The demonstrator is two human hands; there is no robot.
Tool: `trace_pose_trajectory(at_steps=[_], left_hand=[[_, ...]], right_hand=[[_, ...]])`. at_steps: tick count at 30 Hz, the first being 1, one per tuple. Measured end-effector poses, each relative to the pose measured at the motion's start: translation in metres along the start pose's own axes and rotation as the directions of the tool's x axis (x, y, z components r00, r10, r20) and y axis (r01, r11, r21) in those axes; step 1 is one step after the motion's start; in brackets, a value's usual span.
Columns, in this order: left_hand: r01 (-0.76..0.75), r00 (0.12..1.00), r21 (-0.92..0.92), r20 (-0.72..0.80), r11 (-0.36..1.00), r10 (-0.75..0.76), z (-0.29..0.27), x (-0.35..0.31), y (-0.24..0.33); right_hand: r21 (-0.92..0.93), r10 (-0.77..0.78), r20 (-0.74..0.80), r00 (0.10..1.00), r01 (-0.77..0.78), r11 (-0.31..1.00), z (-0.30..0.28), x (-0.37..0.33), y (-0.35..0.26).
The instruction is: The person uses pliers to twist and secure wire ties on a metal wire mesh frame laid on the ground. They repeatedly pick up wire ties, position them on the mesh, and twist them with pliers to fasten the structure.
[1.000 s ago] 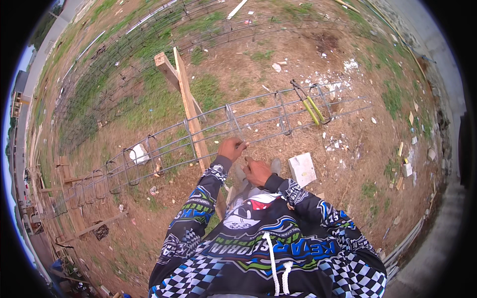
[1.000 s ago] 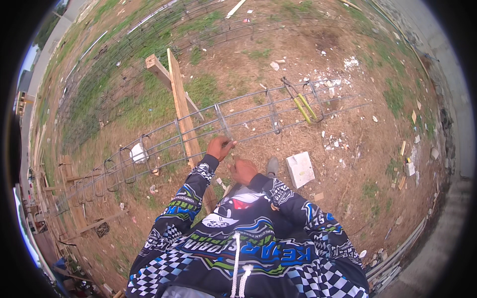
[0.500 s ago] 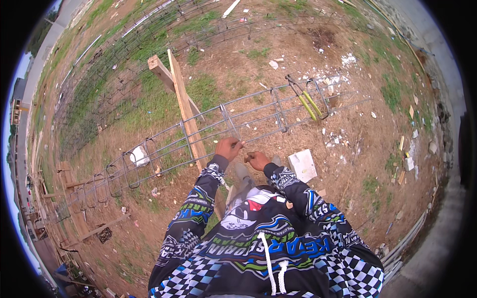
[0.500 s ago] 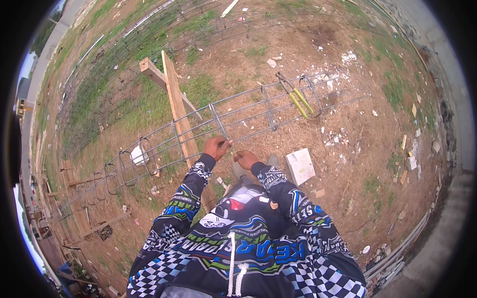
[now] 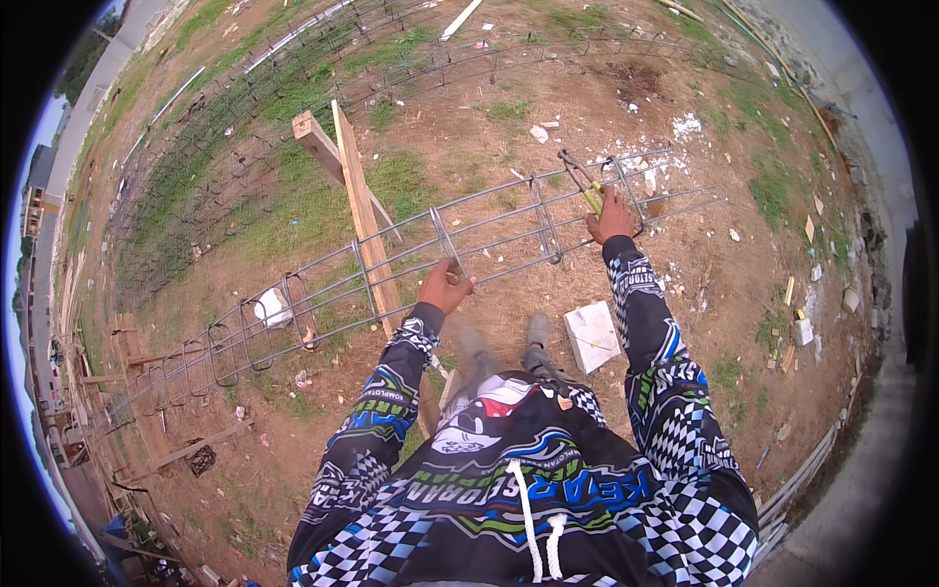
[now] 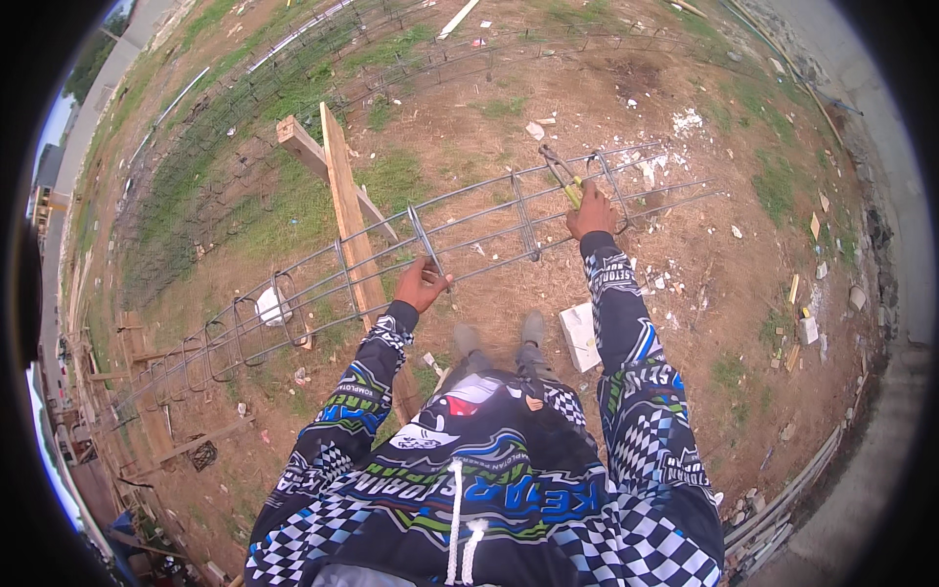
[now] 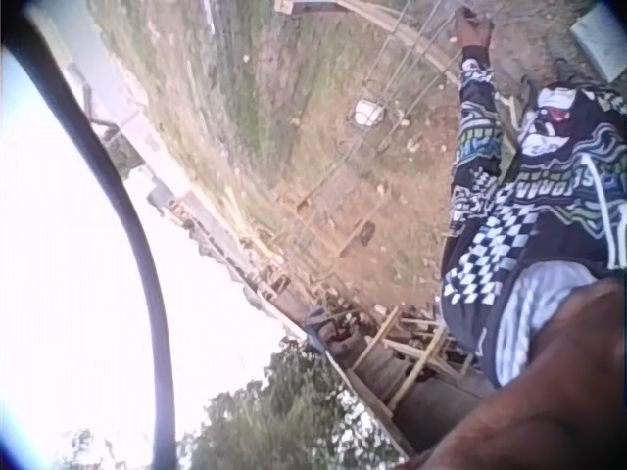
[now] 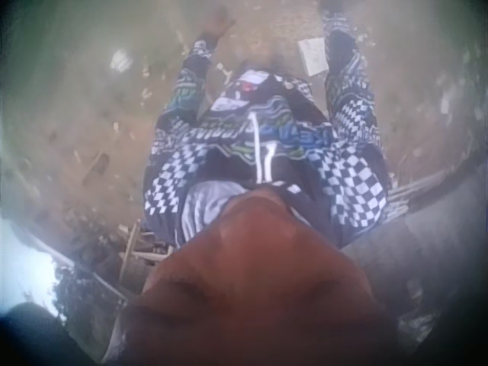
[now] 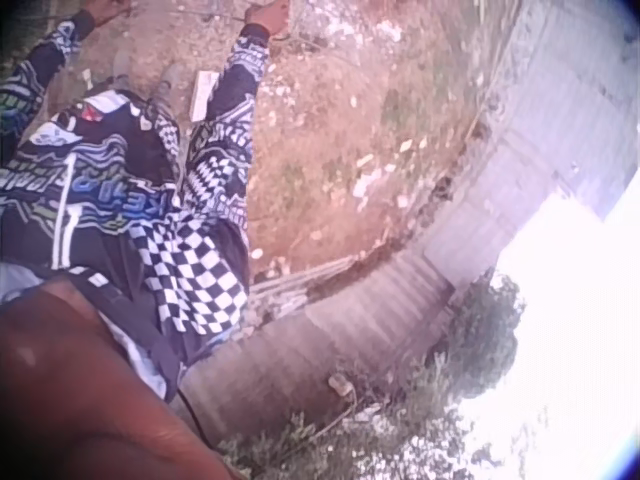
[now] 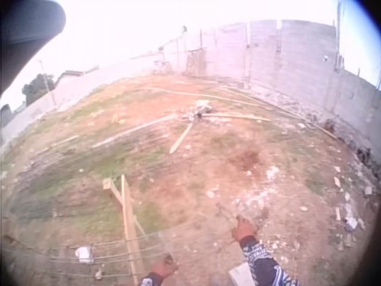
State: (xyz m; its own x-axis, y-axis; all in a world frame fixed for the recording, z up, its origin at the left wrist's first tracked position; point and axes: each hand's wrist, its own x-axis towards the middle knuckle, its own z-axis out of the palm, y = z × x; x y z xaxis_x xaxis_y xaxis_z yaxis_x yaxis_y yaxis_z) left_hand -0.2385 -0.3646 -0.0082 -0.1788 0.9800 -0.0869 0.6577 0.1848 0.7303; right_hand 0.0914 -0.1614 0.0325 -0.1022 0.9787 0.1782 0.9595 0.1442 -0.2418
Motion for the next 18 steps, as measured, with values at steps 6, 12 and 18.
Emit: trace_pose_trajectory(at_steps=[6,12,18], left_hand=[[0.248,0.95,-0.3,0.263,0.921,-0.17,-0.007,0.0,0.001],[0.349,0.909,-0.535,0.394,0.77,-0.138,-0.013,0.002,0.007],[0.303,0.902,-0.515,0.427,0.802,-0.067,-0.006,0.011,0.0]], right_hand=[[0.099,0.01,0.275,0.961,-0.039,0.994,-0.01,0.006,-0.016],[0.854,-0.204,0.495,0.845,-0.43,0.293,-0.04,-0.084,-0.043],[0.58,-0.376,0.803,0.462,-0.464,0.669,-0.055,-0.135,-0.046]])
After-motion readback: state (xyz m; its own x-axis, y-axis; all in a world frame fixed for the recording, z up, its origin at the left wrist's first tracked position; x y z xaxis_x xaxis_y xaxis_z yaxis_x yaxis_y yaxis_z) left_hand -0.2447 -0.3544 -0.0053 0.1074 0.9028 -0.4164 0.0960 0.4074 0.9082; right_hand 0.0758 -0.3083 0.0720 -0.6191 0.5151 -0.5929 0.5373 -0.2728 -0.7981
